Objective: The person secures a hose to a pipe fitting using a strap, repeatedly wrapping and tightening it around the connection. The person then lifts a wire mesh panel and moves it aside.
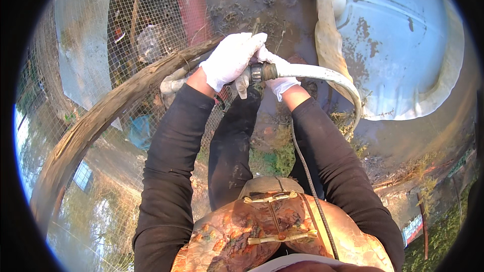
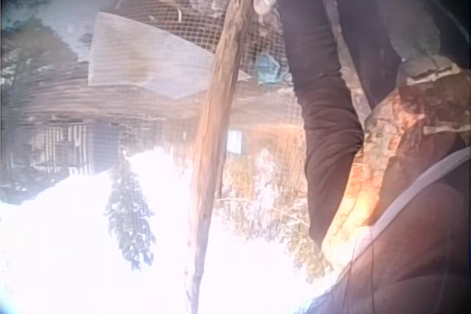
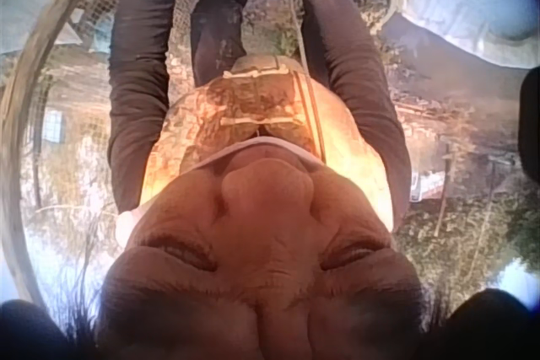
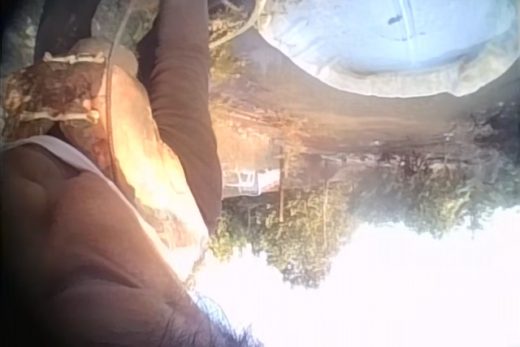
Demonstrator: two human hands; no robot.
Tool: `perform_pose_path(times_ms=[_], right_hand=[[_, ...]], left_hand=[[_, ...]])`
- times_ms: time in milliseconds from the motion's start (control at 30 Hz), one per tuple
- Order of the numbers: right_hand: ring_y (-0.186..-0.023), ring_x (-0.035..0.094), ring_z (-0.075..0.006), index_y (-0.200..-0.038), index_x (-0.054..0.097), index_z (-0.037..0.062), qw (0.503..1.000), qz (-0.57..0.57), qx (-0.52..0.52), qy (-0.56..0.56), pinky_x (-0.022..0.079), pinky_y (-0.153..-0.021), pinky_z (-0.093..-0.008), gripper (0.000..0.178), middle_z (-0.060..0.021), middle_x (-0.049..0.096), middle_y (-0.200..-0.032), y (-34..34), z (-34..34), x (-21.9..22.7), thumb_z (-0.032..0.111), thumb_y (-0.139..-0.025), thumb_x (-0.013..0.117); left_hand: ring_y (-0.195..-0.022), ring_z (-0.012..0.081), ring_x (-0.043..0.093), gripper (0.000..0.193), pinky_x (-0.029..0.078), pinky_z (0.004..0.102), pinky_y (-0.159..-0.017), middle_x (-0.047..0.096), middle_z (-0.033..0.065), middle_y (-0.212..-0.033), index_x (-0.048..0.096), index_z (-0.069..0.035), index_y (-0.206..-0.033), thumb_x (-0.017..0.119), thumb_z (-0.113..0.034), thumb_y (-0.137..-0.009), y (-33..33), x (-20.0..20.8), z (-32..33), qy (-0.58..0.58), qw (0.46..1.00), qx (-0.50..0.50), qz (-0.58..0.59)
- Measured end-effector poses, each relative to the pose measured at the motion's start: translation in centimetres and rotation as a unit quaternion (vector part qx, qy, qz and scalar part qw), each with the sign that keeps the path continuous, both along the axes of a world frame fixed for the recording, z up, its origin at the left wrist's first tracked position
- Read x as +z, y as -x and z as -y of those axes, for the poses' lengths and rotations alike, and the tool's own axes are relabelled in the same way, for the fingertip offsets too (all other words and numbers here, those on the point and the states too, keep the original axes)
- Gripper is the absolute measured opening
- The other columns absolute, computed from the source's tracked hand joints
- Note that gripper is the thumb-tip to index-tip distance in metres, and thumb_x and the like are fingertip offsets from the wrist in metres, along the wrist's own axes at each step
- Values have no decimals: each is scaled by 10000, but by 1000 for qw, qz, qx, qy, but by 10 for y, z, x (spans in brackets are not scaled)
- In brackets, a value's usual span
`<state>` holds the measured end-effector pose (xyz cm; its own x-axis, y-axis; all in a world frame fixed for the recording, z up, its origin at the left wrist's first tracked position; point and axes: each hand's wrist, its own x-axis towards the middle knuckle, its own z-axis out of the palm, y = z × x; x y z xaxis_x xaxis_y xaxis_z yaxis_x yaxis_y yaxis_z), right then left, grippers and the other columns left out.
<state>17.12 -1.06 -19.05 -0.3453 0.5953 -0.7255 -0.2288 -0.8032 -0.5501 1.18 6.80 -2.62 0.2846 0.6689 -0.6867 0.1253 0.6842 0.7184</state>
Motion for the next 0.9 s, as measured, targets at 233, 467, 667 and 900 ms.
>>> perform_pose_path(times_ms=[233,467,667,900], right_hand=[[-864,595,-196,-970,610,83,992,79,97,21,500,-793,-352,74,-51,612,-898,-25,-25,37,117,-971,544],[-928,676,-262,-998,653,157,597,483,508,-391,423,-841,-431,205,-76,729,-926,-27,-41,64,329,-953,551],[-780,706,-337,-929,673,98,721,452,434,-295,512,-745,-452,278,-166,720,-834,-32,-29,33,329,-983,528],[-822,716,-340,-846,756,78,697,467,394,-376,548,-740,-447,421,-155,728,-837,-26,-38,8,382,-1002,513]], left_hand=[[-804,123,617,364,492,287,-795,687,43,-875,661,-35,-851,540,-308,-1059,-1,1,1,15,999,30,21],[-729,100,556,394,443,273,-687,668,26,-821,647,-44,-822,527,-329,-1066,-1,0,1,4,1000,12,10],[-635,106,437,414,395,280,-623,546,-14,-698,587,-41,-763,507,-299,-1077,-7,-2,2,-42,999,3,5],[-608,120,389,364,367,313,-571,471,3,-652,595,3,-821,526,-260,-1063,-11,2,3,-216,963,-96,-129]])
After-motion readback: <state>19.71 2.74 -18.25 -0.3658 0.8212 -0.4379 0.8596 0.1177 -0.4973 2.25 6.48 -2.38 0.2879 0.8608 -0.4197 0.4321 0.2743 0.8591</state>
